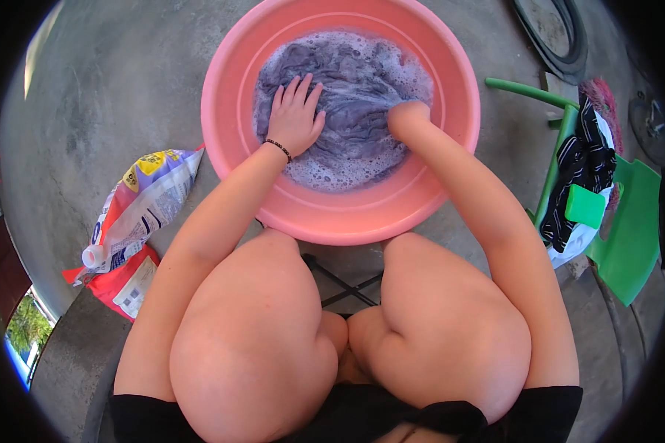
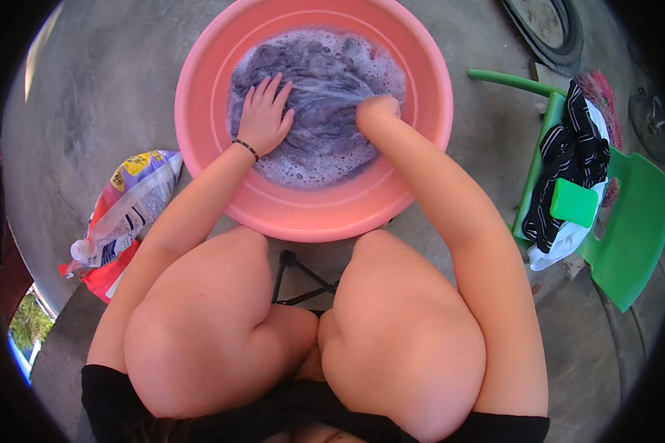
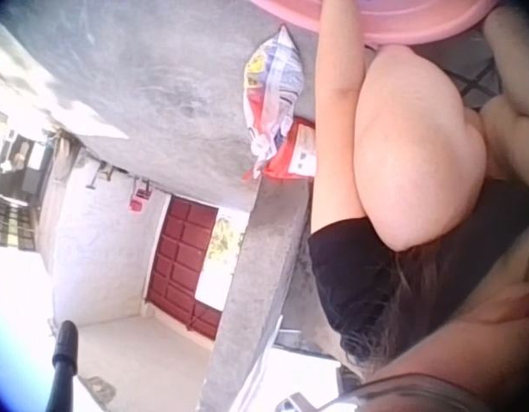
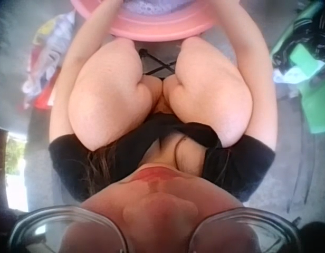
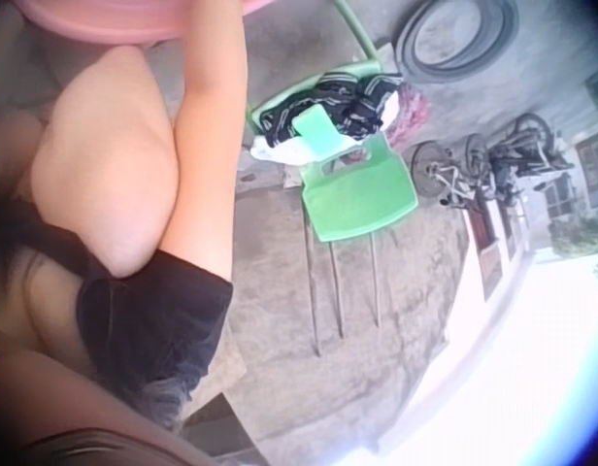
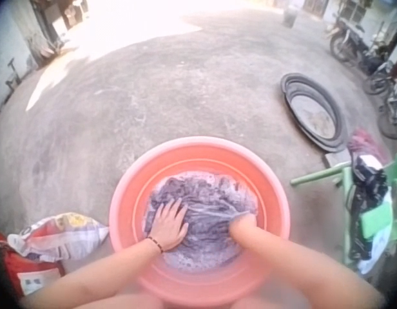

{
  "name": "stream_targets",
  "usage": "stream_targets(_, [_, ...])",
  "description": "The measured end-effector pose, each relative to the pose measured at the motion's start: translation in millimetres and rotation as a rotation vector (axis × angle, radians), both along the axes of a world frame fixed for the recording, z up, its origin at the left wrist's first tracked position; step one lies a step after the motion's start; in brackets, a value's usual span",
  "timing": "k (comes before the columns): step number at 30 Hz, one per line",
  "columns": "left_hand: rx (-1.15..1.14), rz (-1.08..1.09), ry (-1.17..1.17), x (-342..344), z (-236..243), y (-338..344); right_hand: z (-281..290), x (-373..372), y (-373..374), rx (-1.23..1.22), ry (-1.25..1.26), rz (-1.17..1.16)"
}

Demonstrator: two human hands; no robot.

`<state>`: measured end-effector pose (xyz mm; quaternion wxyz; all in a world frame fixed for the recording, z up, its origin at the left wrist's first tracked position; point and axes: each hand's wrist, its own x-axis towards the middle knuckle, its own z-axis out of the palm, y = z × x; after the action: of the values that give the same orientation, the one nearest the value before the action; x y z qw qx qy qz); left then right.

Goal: The person washes a garment by submerging and pressing it in a basin of soapy water by hand, then wrings out the excess water.

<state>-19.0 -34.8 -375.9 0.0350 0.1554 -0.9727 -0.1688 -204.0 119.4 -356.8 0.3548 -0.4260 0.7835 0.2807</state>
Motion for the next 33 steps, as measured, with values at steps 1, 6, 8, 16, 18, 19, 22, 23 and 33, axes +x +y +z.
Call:
stream_targets(1, [0.003, 0.002, 0.003, 0, 2, 0, -4, 12, 11, 0.062, -0.107, 0.046])
stream_targets(6, [-0.019, -0.01, -0.007, 0, -4, 2, 4, 88, 9, 0.141, -0.641, 0.182])
stream_targets(8, [-0.03, -0.008, 0.0, 0, -4, 2, 5, 100, 8, -0.178, -0.806, 0.094])
stream_targets(16, [-0.006, 0.011, 0.007, -4, -1, 2, 15, 6, -12, -0.175, -0.004, 0.064])
stream_targets(18, [-0.008, 0.016, 0.001, 1, -1, -2, 13, 15, -11, 0.074, -0.079, 0.08])
stream_targets(19, [-0.008, 0.017, -0.001, 3, -1, -4, 11, 30, -5, 0.133, -0.118, 0.087])
stream_targets(22, [0.019, -0.015, 0.011, -7, -1, 4, -10, 57, 13, 0.306, -0.465, 0.136])
stream_targets(23, [0.023, -0.017, 0.007, -7, -1, 7, -15, 69, 13, 0.375, -0.612, 0.12])
stream_targets(33, [-0.018, 0.023, -0.021, -4, -3, 2, 3, 10, -3, -0.375, -0.01, -0.057])
